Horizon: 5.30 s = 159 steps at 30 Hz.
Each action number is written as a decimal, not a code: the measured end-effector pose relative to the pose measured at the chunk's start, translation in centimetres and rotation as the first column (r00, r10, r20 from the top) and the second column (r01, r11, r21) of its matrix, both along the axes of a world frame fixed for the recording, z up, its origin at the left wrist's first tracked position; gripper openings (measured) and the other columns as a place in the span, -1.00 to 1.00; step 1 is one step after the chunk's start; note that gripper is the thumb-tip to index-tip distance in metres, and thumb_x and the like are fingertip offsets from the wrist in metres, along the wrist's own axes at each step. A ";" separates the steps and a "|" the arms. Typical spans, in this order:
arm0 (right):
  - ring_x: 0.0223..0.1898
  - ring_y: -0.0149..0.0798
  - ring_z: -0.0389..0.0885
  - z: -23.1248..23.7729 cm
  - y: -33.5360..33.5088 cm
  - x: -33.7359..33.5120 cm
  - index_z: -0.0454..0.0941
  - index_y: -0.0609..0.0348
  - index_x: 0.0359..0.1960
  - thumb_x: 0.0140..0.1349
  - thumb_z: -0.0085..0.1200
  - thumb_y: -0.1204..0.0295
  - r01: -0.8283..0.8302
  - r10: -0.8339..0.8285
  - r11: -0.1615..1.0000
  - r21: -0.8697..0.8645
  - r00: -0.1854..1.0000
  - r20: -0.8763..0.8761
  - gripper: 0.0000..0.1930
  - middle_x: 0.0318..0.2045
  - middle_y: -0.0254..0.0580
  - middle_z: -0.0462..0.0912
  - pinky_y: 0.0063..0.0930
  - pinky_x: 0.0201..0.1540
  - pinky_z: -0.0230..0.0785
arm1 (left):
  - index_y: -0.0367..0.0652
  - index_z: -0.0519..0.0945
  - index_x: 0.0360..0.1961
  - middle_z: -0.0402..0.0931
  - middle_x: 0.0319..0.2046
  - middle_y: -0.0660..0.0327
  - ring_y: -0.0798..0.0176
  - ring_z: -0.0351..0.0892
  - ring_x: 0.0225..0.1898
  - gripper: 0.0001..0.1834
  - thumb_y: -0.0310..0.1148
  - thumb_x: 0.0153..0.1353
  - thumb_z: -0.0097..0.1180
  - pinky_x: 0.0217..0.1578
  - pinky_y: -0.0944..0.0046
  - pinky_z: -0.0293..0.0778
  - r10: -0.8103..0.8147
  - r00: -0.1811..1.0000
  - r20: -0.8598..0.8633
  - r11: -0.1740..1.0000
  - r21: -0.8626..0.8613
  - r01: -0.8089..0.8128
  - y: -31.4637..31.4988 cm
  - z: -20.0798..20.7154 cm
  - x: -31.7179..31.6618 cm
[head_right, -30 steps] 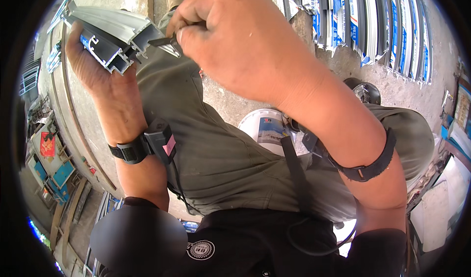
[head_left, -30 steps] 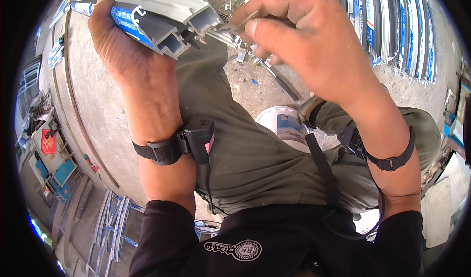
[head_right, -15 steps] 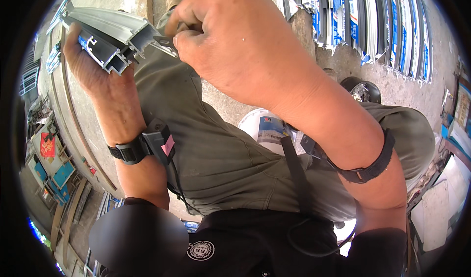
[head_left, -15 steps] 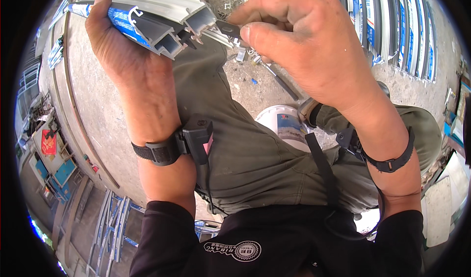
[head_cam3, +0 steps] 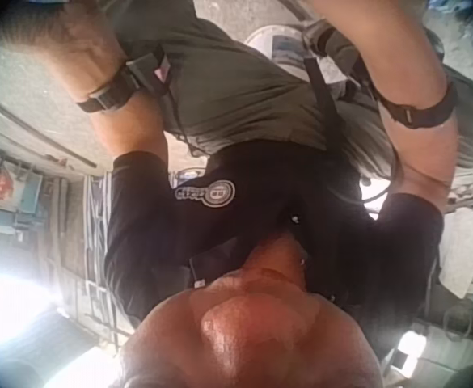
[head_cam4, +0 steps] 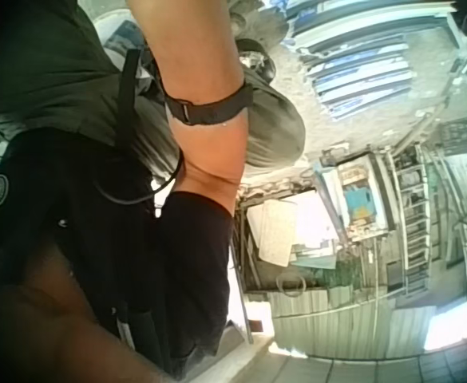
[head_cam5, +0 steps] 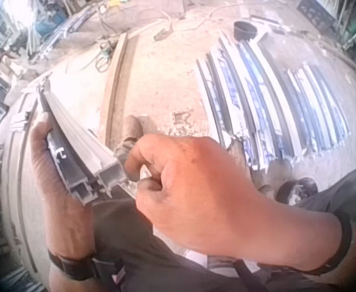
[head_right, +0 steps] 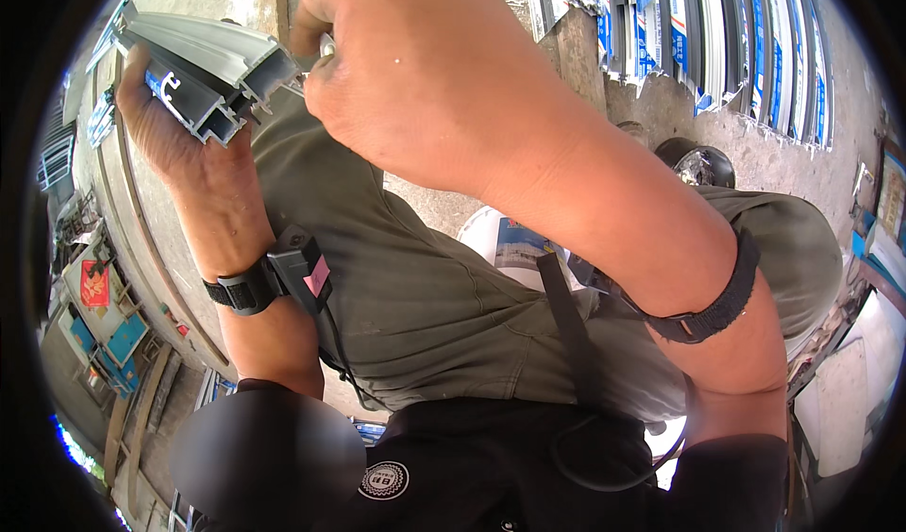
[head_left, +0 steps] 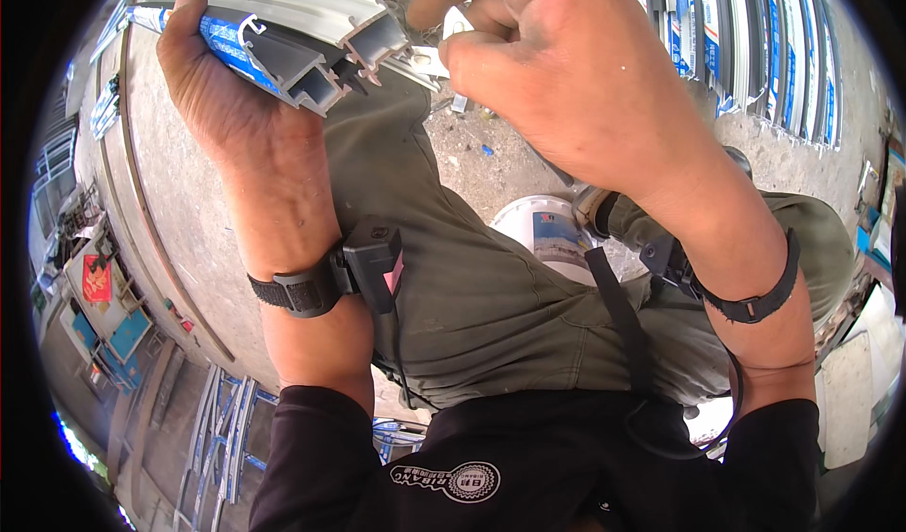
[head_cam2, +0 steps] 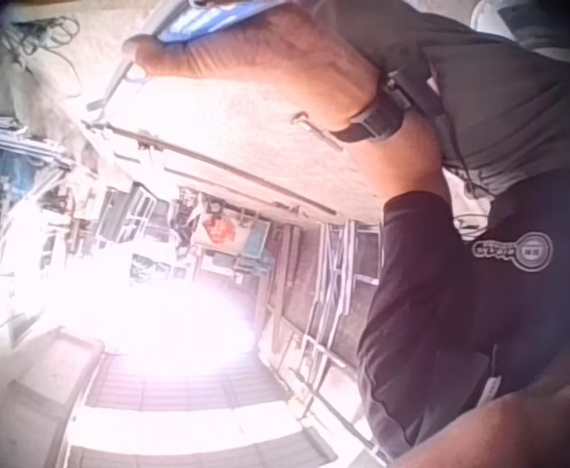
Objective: Assembling aluminum frame sections by inserting corner connector brackets into the profile channels.
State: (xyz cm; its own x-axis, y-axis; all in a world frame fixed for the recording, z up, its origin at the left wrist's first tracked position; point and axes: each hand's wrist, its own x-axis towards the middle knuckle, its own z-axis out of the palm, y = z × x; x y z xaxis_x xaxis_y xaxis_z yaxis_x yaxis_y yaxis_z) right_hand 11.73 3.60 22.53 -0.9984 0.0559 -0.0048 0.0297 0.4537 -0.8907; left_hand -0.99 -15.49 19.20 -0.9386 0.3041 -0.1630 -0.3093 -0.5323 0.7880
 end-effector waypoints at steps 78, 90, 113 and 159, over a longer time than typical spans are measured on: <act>-0.38 -0.44 0.58 -0.5 -2.1 -1.9 0.53 0.32 -0.12 0.21 0.21 0.40 0.022 -0.176 0.638 -0.770 0.977 -0.118 -0.72 -0.40 -0.22 0.64 -0.64 -0.32 0.41 | -0.39 0.35 0.12 0.52 -0.10 -0.13 -0.05 0.51 -0.03 -0.44 -0.11 0.29 -0.03 0.01 -0.09 0.46 0.093 0.971 0.218 0.993 0.057 -0.108 -3.6 -1.9 -3.2; -0.39 -0.44 0.58 -0.4 -3.6 -2.0 0.53 0.32 -0.13 0.19 0.23 0.41 -0.063 -0.118 0.738 -0.672 0.968 -0.220 -0.72 -0.40 -0.22 0.64 -0.63 -0.32 0.42 | -0.27 0.40 0.11 0.50 0.01 0.09 0.04 0.51 0.01 -0.40 -0.01 0.21 -0.01 0.05 -0.05 0.46 0.337 0.933 0.129 0.941 -0.061 -0.332 -0.5 -0.7 0.0; -0.39 -0.43 0.57 -2.0 -3.9 -1.4 0.53 0.32 -0.16 0.16 0.27 0.42 -0.105 -0.029 0.915 -0.388 0.946 -0.324 -0.72 -0.40 -0.20 0.63 -0.62 -0.31 0.42 | -0.21 0.49 0.03 0.59 -0.09 0.09 0.05 0.60 -0.10 -0.43 0.04 0.20 -0.08 -0.03 0.05 0.53 0.393 0.899 -0.192 0.914 -0.026 -0.405 0.6 -0.7 -0.4; -0.04 0.08 0.61 -34.8 1.2 -2.2 0.34 -0.01 0.23 0.18 0.15 0.25 -0.057 -0.197 0.929 0.364 0.757 0.623 -0.44 -0.05 -0.04 0.65 -0.06 -0.02 0.45 | -0.36 0.53 -0.14 0.57 -0.26 -0.05 0.01 0.52 -0.25 -0.60 -0.19 0.19 0.03 -0.13 -0.15 0.39 0.612 0.780 -0.129 0.768 -0.139 -0.626 -0.4 -0.3 -1.0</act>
